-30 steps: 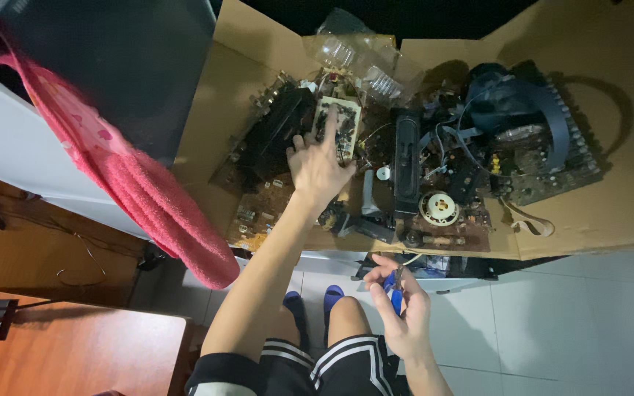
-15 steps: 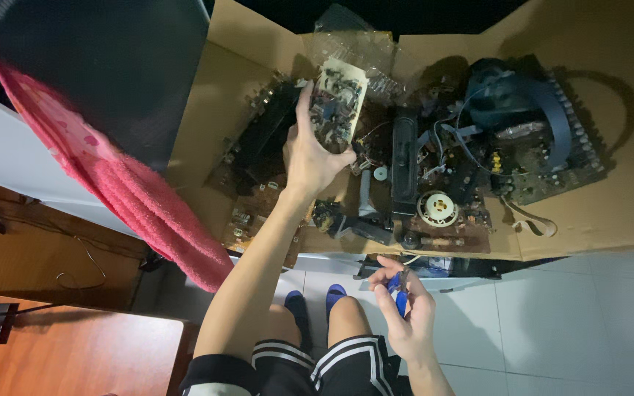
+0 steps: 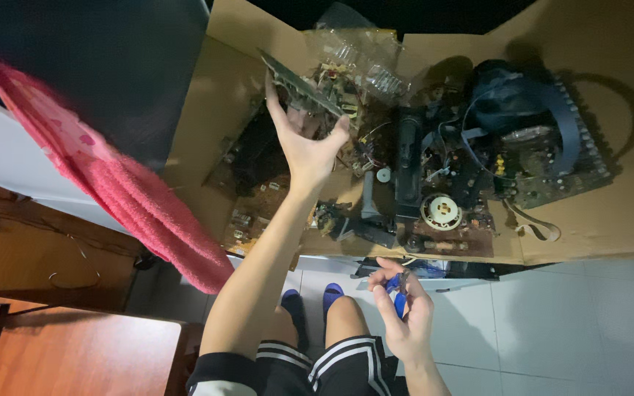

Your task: The person picks up circuit boards from a cardboard box on the floor and places one on a desk. They then hold a circuit board and use pliers to manipulate components and wires on its surface while seated at a workbench littered with electronics and tools.

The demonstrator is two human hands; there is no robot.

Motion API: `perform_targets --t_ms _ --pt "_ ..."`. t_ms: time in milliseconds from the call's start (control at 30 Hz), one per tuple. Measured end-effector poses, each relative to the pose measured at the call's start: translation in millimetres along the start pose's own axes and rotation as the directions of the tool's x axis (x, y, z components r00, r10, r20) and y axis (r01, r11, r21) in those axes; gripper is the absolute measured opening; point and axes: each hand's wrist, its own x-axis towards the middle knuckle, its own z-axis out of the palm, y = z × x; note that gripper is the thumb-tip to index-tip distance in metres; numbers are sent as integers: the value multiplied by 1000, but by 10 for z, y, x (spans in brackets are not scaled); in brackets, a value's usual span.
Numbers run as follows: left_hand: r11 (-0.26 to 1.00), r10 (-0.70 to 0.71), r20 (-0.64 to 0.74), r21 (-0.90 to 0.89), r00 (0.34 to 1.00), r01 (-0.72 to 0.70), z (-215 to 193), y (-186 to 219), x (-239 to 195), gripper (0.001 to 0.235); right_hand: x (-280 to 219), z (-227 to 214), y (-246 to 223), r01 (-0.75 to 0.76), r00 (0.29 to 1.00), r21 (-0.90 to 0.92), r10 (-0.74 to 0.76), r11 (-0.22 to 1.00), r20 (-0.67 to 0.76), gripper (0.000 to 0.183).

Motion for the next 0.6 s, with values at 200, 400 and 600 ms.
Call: perform_targets --t_ms 200,400,600 --pt "993 83 -5 -85 997 -83 -93 -56 -394 109 59 174 -133 64 997 71 -66 995 37 33" --pt "987 80 1 -137 997 -79 -287 -32 -803 97 152 313 -175 115 993 51 -116 992 7 32" --pt "987 154 25 -45 988 -153 -395 185 -1077 100 158 341 -139 116 992 -27 -117 993 -42 33"
